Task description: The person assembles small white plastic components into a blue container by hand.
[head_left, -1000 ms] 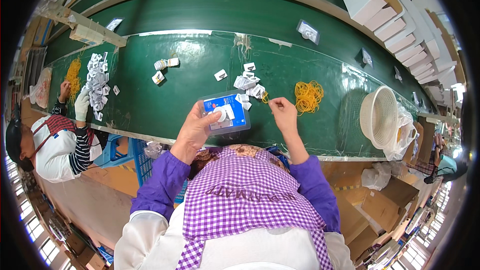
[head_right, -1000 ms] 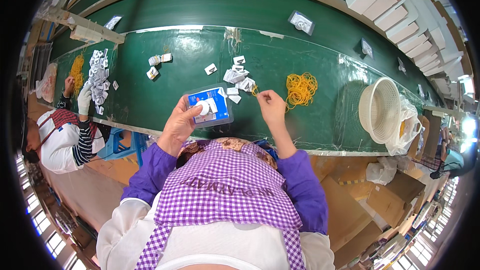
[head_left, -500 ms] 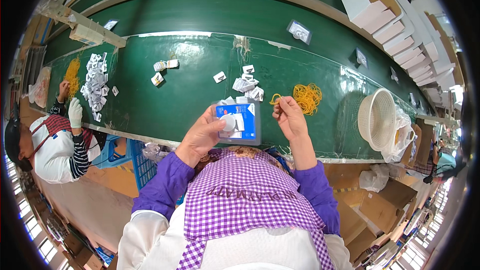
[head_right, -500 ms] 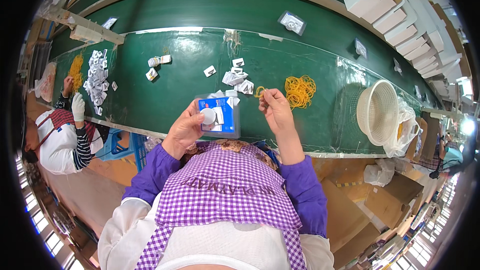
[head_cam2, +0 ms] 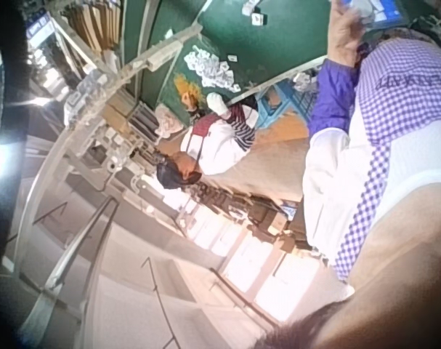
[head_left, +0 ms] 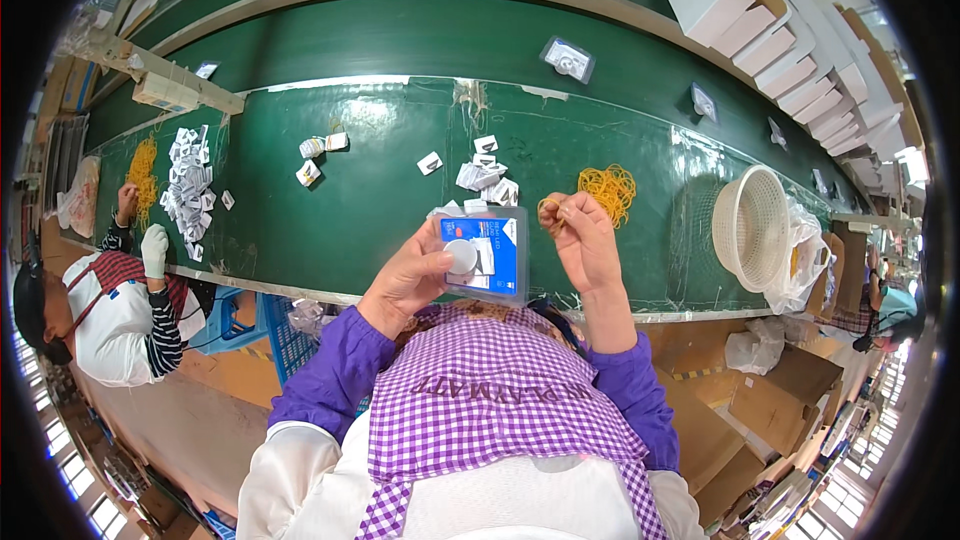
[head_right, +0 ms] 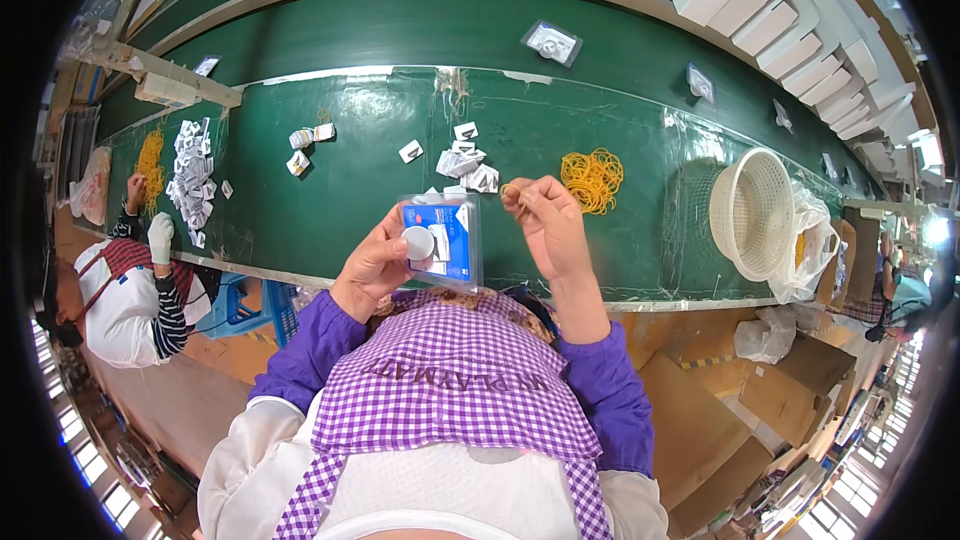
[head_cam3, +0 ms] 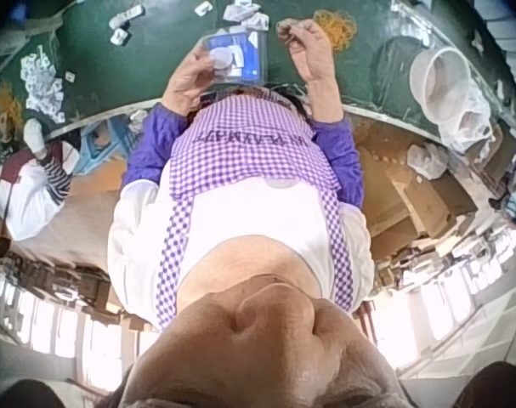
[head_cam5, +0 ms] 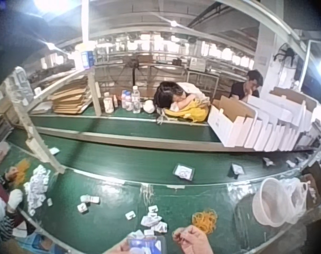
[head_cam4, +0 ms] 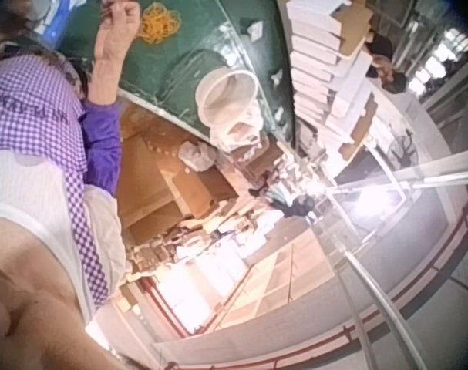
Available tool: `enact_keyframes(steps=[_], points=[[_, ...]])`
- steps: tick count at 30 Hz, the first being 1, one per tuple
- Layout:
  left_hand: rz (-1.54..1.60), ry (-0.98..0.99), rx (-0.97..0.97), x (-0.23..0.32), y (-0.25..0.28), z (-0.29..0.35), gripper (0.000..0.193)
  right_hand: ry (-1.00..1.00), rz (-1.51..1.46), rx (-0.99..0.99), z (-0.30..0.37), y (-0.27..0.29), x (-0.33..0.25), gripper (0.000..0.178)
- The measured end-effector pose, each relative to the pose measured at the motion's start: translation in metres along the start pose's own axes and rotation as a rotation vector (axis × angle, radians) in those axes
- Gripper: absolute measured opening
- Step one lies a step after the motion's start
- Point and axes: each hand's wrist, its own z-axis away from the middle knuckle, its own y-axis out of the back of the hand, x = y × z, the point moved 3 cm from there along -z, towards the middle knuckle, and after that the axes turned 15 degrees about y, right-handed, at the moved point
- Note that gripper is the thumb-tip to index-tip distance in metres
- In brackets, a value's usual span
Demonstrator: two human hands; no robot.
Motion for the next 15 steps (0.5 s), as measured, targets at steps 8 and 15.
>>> enact_keyframes(steps=[8,15], points=[[0.069,0.110,-0.189,-0.006,-0.024,-0.017,0.063,-0.247,0.070,0.001,0.006,-0.023,0.004,0.010],[0.263,0.119,-0.228,-0.004,-0.026,-0.022,0.053,-0.398,-0.429,0.066,0.017,0.014,0.010,0.018]])
